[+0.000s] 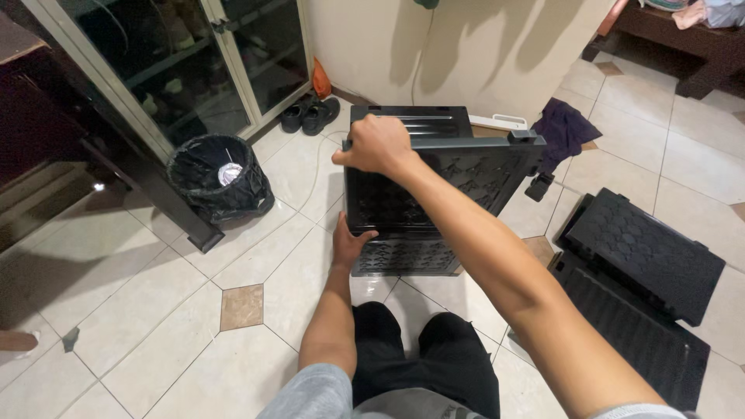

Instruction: The person assembles a stack of black plastic crates by hand, inserting beige drawer inserts and securing the lids. They repeatedly open and close the drawers and lids to check fit, then stack the assembled units on the floor.

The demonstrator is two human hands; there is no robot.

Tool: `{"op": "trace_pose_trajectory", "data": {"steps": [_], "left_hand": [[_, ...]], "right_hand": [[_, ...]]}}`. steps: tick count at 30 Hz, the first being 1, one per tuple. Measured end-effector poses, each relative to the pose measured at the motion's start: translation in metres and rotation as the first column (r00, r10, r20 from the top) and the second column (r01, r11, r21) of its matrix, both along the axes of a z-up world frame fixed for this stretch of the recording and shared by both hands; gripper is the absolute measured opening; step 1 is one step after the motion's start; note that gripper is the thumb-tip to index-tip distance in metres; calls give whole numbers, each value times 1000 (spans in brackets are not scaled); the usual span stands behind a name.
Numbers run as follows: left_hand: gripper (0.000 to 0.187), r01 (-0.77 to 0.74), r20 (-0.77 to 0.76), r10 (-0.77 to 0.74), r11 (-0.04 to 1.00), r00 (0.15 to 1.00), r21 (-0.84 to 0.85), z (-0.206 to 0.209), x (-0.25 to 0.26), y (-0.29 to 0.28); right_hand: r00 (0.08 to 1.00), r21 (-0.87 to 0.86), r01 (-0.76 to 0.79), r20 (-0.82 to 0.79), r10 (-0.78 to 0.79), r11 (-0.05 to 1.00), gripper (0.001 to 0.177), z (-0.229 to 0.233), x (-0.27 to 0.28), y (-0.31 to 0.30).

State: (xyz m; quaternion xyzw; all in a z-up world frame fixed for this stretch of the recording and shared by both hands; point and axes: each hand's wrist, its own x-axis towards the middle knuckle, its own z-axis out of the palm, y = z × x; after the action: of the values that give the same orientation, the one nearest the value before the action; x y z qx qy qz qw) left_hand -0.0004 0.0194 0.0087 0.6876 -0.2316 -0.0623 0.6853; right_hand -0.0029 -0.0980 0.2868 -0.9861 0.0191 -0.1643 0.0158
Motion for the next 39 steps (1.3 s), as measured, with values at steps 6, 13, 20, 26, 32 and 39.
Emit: {"op": "trace_pose_trajectory", "data": {"steps": [6, 13, 20, 26, 32, 39], "left_hand": [[68, -61, 44, 60, 998, 997, 26, -2, 2, -6], [67, -49, -42, 51, 998, 998, 38, -12, 5, -7], [68, -41, -10, 41, 999, 999, -20, -17, 5, -9], [65, -46, 21, 47, 999, 999, -14, -22, 6, -10], [62, -117, 250, 107, 993, 962, 25, -41, 25, -11], [70, -102, 221, 51, 970, 974, 222, -51, 25, -9]], "right_hand": [[996, 28, 75, -59, -74, 997, 61, 2, 29, -20], [995, -6, 88, -52, -88, 996, 62, -8, 67, -36], [995, -54, 70, -74, -74, 996, 65, -11, 59, -35], [999, -77, -31, 18, 33, 997, 57, -4, 29, -23], [999, -85, -44, 4, 44, 995, 53, 5, -1, -36], [999, -46, -45, -8, 45, 998, 51, 4, -10, -82]]}}
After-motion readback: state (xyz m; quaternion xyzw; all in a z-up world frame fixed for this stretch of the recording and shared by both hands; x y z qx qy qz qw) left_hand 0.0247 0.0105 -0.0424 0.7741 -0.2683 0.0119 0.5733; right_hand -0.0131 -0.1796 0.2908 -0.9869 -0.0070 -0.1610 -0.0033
